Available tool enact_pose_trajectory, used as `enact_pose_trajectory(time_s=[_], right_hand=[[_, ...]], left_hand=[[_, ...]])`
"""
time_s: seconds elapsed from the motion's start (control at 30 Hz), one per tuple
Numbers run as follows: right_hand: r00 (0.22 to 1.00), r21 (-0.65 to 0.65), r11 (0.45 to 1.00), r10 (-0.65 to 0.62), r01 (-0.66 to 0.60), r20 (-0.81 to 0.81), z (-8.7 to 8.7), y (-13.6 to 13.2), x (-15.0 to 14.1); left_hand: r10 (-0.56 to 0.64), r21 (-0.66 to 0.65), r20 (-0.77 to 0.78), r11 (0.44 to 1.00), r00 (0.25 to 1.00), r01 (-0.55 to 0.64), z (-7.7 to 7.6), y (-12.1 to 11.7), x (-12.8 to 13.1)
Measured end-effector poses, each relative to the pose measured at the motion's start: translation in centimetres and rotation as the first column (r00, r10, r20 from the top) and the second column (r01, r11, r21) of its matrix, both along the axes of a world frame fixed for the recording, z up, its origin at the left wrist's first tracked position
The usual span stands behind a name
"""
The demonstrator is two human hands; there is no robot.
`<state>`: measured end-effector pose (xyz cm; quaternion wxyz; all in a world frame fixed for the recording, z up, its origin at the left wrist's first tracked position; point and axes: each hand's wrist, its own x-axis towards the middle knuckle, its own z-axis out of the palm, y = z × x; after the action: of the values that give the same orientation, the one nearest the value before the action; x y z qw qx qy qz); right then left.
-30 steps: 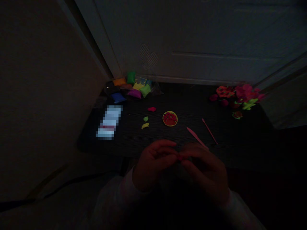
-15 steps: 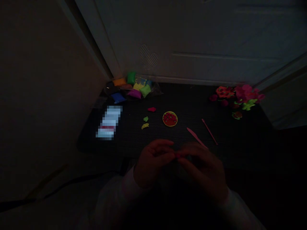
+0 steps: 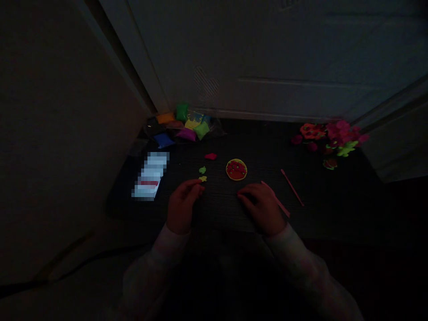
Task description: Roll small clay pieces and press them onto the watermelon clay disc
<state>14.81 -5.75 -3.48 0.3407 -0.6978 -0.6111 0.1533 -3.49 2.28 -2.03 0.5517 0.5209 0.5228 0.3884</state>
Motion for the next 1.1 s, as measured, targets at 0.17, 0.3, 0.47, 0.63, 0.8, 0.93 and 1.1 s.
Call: enact_pose_trajectory(time_s=[0.17,0.3,0.47,0.63,0.8,0.93,1.1], right_hand=[[0.997,-0.022,1.0,0.01,-0.008,0.082,-0.2,-0.2,-0.1],[0.993,-0.022,1.0,0.015,-0.013,0.116,0.0,-0.3,-0.2],[0.99,-0.015,1.0,0.022,-0.02,0.138,0.0,-0.4,-0.2],[0.993,0.02,1.0,0.009,-0.011,0.12,-0.4,-0.6,0.1],[0.998,0.082,0.996,-0.045,0.042,0.04,0.3,-1.5,-0.1],[0.999,0.13,0.991,-0.032,0.036,-0.035,1.9,-2.6,-1.3],[0.995,0.166,0.983,0.086,-0.075,-0.059,2.9,-3.2,-2.9]], left_hand=[[-0.024,0.242,-0.393,0.962,0.919,0.128,0.0,2.5,0.3],[-0.048,0.337,-0.615,0.886,0.787,0.318,-0.4,4.8,1.4],[-0.102,0.272,-0.71,0.872,0.696,0.406,-0.6,6.3,2.2],[-0.125,0.244,-0.704,0.882,0.699,0.403,-0.2,6.6,2.3],[-0.186,0.207,-0.593,0.905,0.784,0.371,1.8,4.5,2.3],[-0.536,-0.082,-0.161,0.844,0.829,0.53,3.0,0.8,2.5],[-0.608,-0.239,0.037,0.766,0.793,0.597,2.6,-1.7,2.7]])
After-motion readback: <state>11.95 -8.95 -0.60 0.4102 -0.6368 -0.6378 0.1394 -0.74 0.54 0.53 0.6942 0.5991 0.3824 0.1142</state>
